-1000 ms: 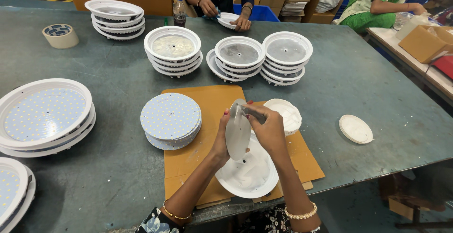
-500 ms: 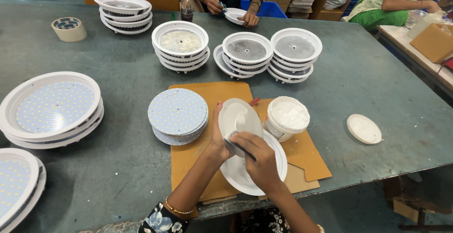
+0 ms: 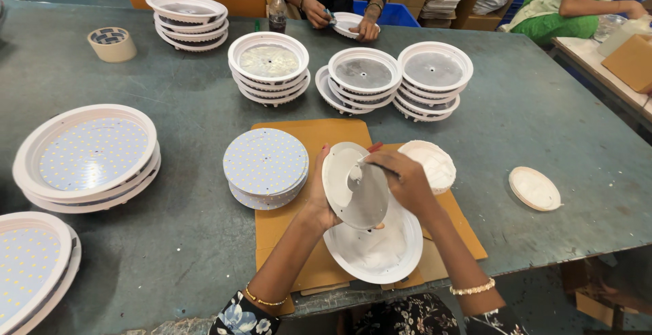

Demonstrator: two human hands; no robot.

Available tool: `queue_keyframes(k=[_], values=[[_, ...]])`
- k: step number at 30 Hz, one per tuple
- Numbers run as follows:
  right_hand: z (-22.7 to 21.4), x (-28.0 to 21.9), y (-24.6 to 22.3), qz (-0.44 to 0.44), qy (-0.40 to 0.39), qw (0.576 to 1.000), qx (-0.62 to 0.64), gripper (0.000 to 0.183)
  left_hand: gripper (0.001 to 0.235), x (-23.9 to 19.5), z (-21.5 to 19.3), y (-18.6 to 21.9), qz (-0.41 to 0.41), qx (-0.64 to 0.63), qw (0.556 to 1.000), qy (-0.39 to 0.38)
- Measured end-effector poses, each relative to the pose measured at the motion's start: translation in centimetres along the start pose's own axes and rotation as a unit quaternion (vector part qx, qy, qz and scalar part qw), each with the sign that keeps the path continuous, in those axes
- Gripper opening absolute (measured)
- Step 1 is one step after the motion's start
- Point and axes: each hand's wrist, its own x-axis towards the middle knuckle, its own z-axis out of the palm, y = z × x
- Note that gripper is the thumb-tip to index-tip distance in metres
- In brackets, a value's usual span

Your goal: The person scoops a white paste from a container and spreads it onto the inner surface of circular LED light fixtures using a small metal spatula. The person handles each fixture one at a time, applies the compound, and places the finished units into a stack.

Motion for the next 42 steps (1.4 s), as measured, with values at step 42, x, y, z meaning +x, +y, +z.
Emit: queue_keyframes(k=[42], values=[[3.0, -4.2, -8.5, 0.257, 0.083, 0.953, 0.141, 0.023, 0.082, 2.2, -6.2, -5.4, 0.242, 0.123, 0.941, 0.201]])
